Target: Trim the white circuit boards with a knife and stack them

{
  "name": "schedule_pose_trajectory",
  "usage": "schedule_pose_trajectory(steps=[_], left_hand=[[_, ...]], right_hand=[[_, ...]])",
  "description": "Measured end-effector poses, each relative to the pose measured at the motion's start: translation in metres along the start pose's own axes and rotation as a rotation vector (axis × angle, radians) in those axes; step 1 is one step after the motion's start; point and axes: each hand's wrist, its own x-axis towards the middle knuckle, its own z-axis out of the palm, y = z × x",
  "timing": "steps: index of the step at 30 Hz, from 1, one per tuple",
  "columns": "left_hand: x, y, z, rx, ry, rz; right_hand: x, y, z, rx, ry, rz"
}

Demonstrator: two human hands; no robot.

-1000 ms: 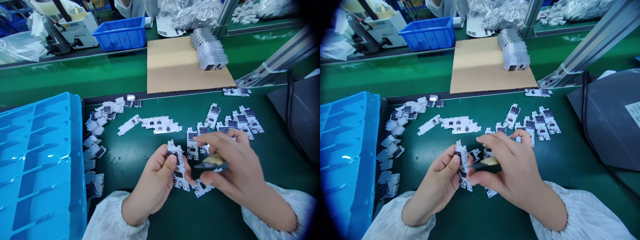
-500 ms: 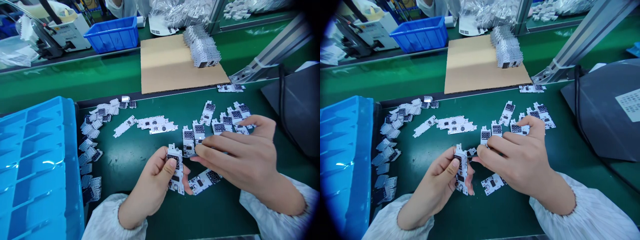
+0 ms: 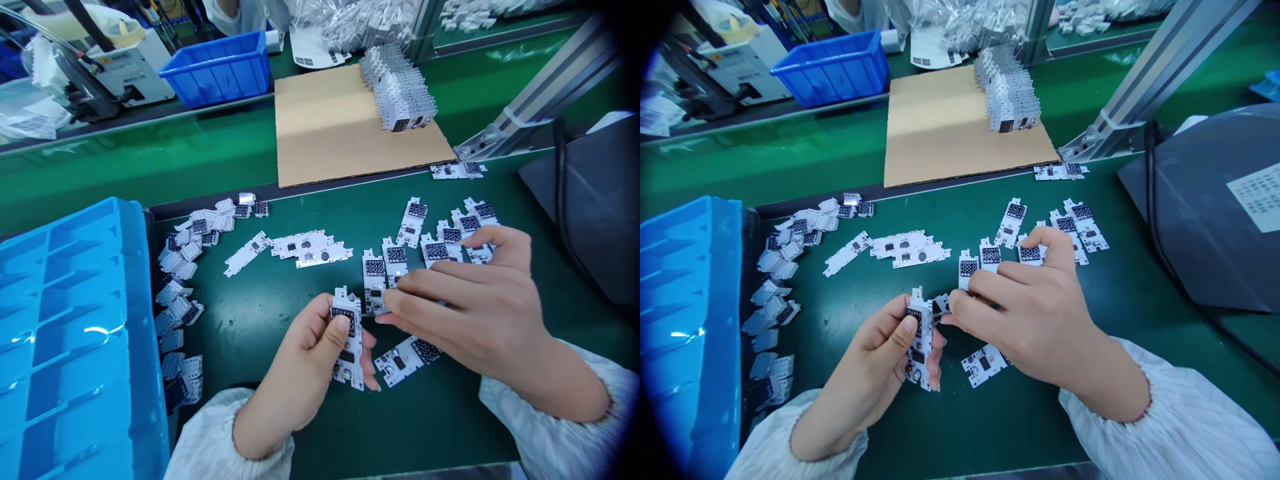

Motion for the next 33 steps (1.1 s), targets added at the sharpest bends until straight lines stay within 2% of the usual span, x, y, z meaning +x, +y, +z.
schedule_pose_trajectory(steps=[7, 13, 17, 20, 22, 24, 28, 33], left_hand=[[-0.001, -0.004, -0.001, 0.211, -0.043, 0.009], [0.000, -0.006, 0.002, 0.199, -0.032, -0.015], [0.000, -0.003, 0.002, 0.166, 0.024, 0.032], [0.001, 0.005, 0.001, 0.111, 0.103, 0.073], [0.001, 0.012, -0.001, 0.042, 0.147, 0.107], [0.001, 0.018, -0.002, -0.044, 0.153, 0.126], [-0.002, 0.023, -0.004, -0.165, 0.104, 0.130], [-0.004, 0.021, -0.004, -0.117, 0.060, 0.161]], right_hand=[[-0.002, 0.005, -0.006, 0.112, -0.156, -0.041], [-0.005, 0.004, -0.004, 0.336, -0.305, 0.096], [-0.003, 0.000, -0.003, 0.298, -0.234, 0.137], [0.001, 0.003, -0.005, 0.156, -0.078, 0.126], [0.001, 0.007, -0.006, 0.095, 0.023, 0.180], [0.001, 0.011, -0.004, 0.099, 0.068, 0.240], [-0.001, 0.009, 0.006, 0.211, -0.009, 0.230], [0.001, -0.001, 0.014, 0.245, -0.063, 0.198]])
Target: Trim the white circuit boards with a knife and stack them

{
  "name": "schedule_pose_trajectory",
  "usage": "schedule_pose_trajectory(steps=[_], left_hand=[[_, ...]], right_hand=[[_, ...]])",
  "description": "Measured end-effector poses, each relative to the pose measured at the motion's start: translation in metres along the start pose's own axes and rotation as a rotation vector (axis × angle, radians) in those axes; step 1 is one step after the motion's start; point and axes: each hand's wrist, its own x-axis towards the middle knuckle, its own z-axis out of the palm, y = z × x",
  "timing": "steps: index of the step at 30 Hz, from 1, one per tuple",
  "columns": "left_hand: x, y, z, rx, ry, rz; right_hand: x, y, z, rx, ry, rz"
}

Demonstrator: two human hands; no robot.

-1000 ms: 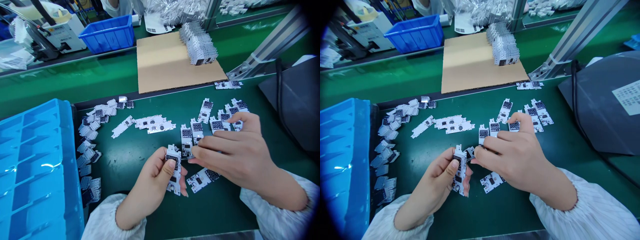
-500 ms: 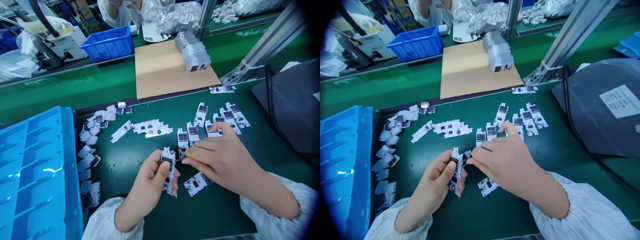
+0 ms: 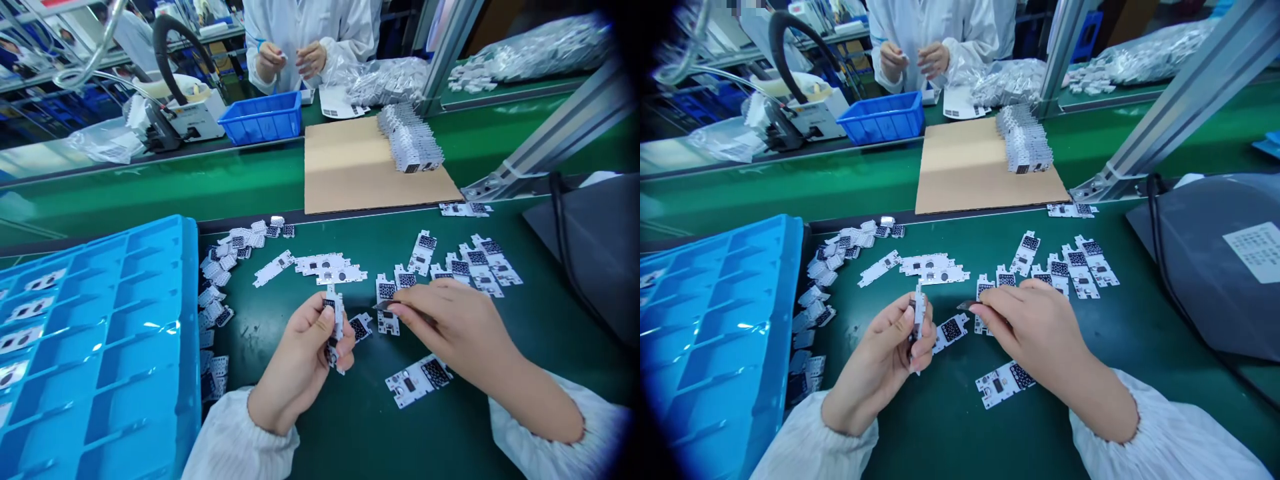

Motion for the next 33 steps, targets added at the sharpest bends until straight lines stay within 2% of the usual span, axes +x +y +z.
schedule_pose_trajectory(steps=[2, 4, 8, 10, 12, 14, 17, 19, 20, 21, 23, 25, 26, 28, 31, 32, 33], left_hand=[[-0.001, -0.001, 0.000, 0.084, 0.004, 0.018], [-0.001, -0.003, -0.001, 0.305, 0.054, 0.081], [0.002, -0.008, -0.006, 1.080, 0.294, 0.245], [0.006, -0.013, -0.009, 1.411, 0.354, 0.302], [0.009, -0.018, -0.011, 1.586, 0.356, 0.344], [0.010, -0.022, -0.012, 1.664, 0.324, 0.364], [0.008, -0.025, -0.011, 1.708, 0.179, 0.368], [0.006, -0.023, -0.010, 1.617, 0.100, 0.369], [0.006, -0.021, -0.010, 1.528, 0.105, 0.378], [0.005, -0.018, -0.010, 1.416, 0.145, 0.393], [0.006, -0.013, -0.011, 1.049, 0.297, 0.398], [0.008, -0.008, -0.012, 0.628, 0.427, 0.349], [0.009, -0.006, -0.011, 0.469, 0.451, 0.312], [0.011, -0.003, -0.011, 0.211, 0.375, 0.181], [0.012, -0.001, -0.008, -0.236, 0.117, -0.060], [0.012, -0.001, -0.008, -0.365, 0.090, -0.091], [0.012, -0.001, -0.007, -0.446, 0.116, -0.083]], right_hand=[[0.000, -0.001, 0.002, 0.005, -0.013, 0.009], [-0.001, 0.002, 0.002, 0.013, -0.023, 0.048], [0.005, 0.014, 0.001, 0.022, -0.077, 0.212], [0.016, 0.020, 0.001, -0.004, -0.140, 0.254], [0.033, 0.022, 0.004, -0.029, -0.269, 0.259], [0.052, 0.019, 0.012, -0.037, -0.401, 0.243], [0.075, 0.011, 0.033, -0.040, -0.485, 0.192], [0.085, 0.008, 0.045, -0.040, -0.497, 0.164], [0.088, 0.008, 0.049, -0.031, -0.503, 0.154], [0.090, 0.009, 0.051, -0.013, -0.509, 0.145], [0.092, 0.011, 0.050, 0.050, -0.529, 0.132], [0.092, 0.013, 0.043, 0.124, -0.543, 0.127], [0.091, 0.012, 0.038, 0.152, -0.540, 0.129], [0.091, 0.008, 0.028, 0.220, -0.503, 0.103], [0.093, -0.001, 0.019, 0.329, -0.458, -0.076], [0.096, -0.002, 0.018, 0.366, -0.475, -0.147], [0.100, -0.003, 0.019, 0.409, -0.509, -0.205]])
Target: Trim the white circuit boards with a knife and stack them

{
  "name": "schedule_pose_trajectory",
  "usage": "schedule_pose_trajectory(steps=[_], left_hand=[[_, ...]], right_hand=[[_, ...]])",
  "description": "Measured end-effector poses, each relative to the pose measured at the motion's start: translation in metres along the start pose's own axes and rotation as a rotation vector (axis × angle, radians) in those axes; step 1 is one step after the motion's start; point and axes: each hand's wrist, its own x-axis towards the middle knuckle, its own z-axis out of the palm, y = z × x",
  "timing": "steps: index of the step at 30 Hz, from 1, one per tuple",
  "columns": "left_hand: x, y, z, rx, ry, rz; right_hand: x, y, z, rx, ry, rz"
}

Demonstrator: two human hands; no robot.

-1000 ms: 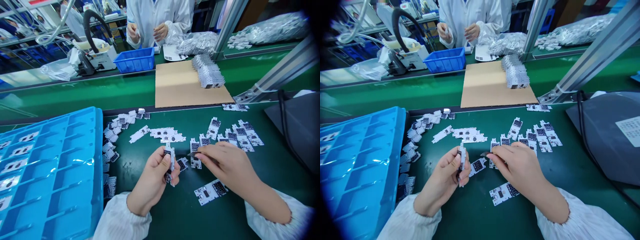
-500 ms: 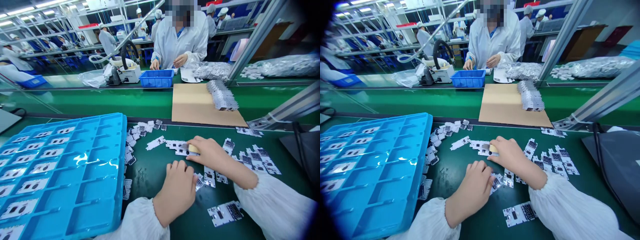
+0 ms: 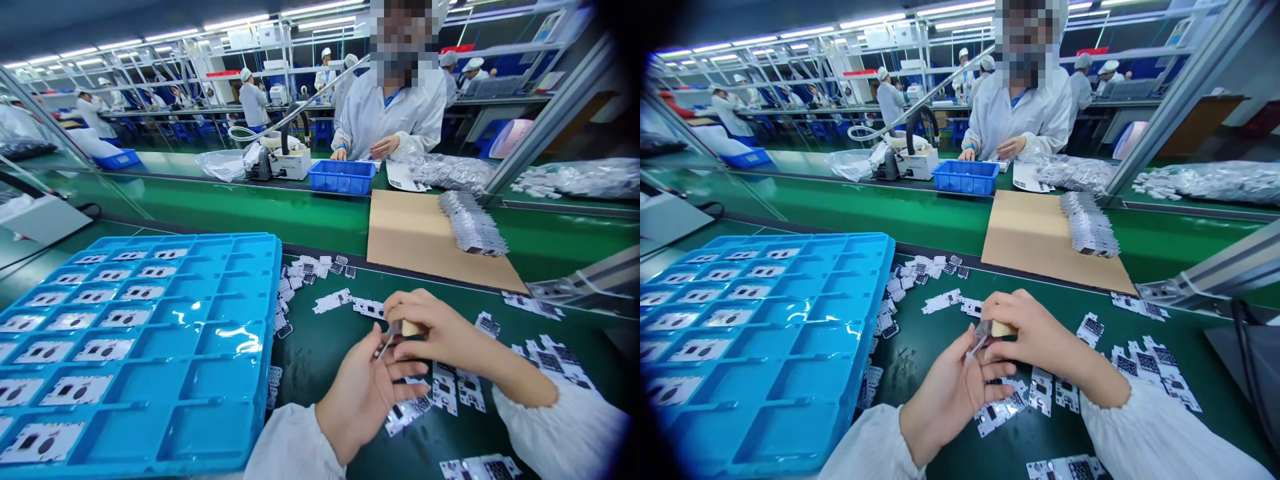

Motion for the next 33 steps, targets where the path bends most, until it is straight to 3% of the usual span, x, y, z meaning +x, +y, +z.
schedule_pose_trajectory(steps=[2, 4, 8, 12, 15, 17, 20, 23, 24, 26, 28, 33], left_hand=[[0.000, -0.002, 0.000, -0.044, 0.127, 0.111], [0.000, -0.004, 0.000, -0.045, 0.241, 0.189], [-0.002, -0.009, 0.001, 0.054, 0.289, 0.221], [-0.003, -0.011, 0.001, 0.095, 0.338, 0.183], [0.000, -0.012, -0.001, 0.062, 0.380, 0.206], [0.001, -0.014, -0.002, 0.096, 0.406, 0.256], [0.001, -0.016, -0.002, 0.131, 0.391, 0.288], [-0.003, -0.018, 0.000, 0.134, 0.238, 0.275], [-0.004, -0.019, 0.001, 0.152, 0.151, 0.253], [-0.006, -0.021, 0.001, 0.209, -0.016, 0.184], [-0.007, -0.023, 0.001, 0.252, -0.103, 0.103], [-0.008, -0.024, 0.001, 0.299, -0.109, 0.042]], right_hand=[[0.012, 0.005, -0.004, 0.071, -0.068, -0.009], [0.029, 0.016, -0.005, 0.094, -0.037, 0.092], [0.071, 0.039, 0.009, -0.094, 0.166, 0.360], [0.104, 0.050, 0.032, -0.229, 0.182, 0.470], [0.109, 0.050, 0.038, -0.245, 0.172, 0.482], [0.099, 0.045, 0.032, -0.206, 0.168, 0.460], [0.060, 0.029, 0.016, -0.116, 0.168, 0.399], [0.003, 0.006, 0.005, -0.088, 0.201, 0.337], [-0.016, -0.001, 0.004, -0.132, 0.216, 0.241], [-0.047, -0.014, 0.008, -0.185, 0.202, 0.136], [-0.067, -0.022, 0.016, -0.181, 0.230, 0.098], [-0.081, -0.030, 0.038, -0.056, 0.505, 0.204]])
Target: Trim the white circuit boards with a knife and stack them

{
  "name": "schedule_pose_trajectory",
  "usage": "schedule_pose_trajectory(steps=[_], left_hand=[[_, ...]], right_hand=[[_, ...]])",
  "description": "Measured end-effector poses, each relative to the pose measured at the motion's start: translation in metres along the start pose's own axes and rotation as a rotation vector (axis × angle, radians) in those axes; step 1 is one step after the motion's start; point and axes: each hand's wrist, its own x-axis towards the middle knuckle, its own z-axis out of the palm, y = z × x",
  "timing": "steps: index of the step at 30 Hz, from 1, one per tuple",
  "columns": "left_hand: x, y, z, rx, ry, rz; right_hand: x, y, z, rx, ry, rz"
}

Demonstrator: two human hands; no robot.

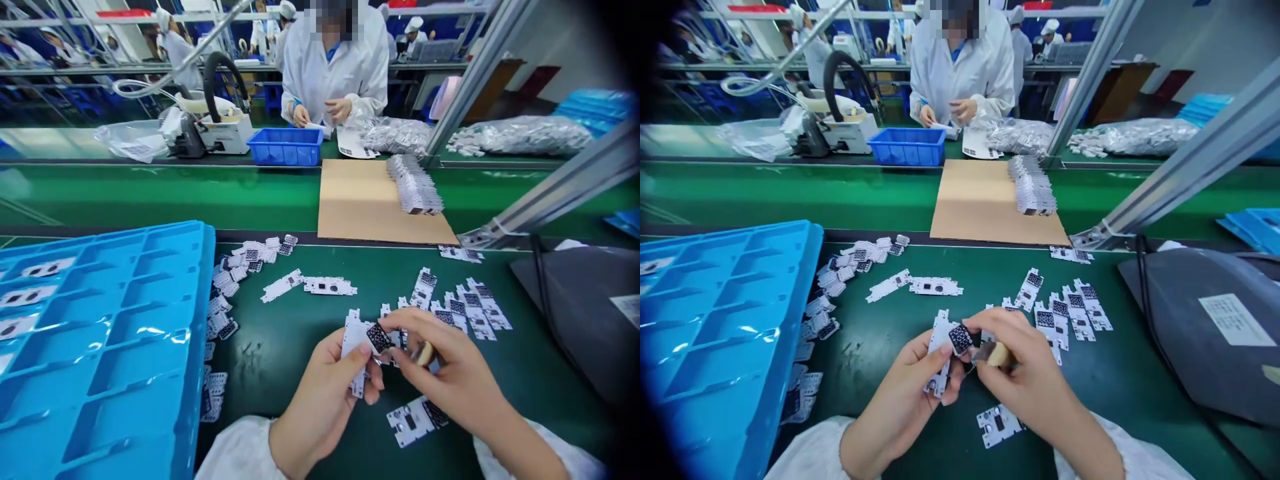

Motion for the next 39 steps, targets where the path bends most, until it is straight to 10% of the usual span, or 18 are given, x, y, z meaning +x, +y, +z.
schedule_pose_trajectory(steps=[14, 22, 39], left_hand=[[-0.006, -0.002, 0.001, -0.013, 0.010, -0.005], [-0.009, 0.001, 0.000, 0.503, 0.030, 0.150], [-0.010, 0.008, 0.004, 0.276, -0.182, 0.037]], right_hand=[[-0.005, -0.007, -0.001, -0.211, 0.128, -0.014], [-0.007, -0.018, 0.005, -0.251, 0.185, -0.115], [-0.008, -0.013, -0.001, -0.315, 0.148, -0.135]])
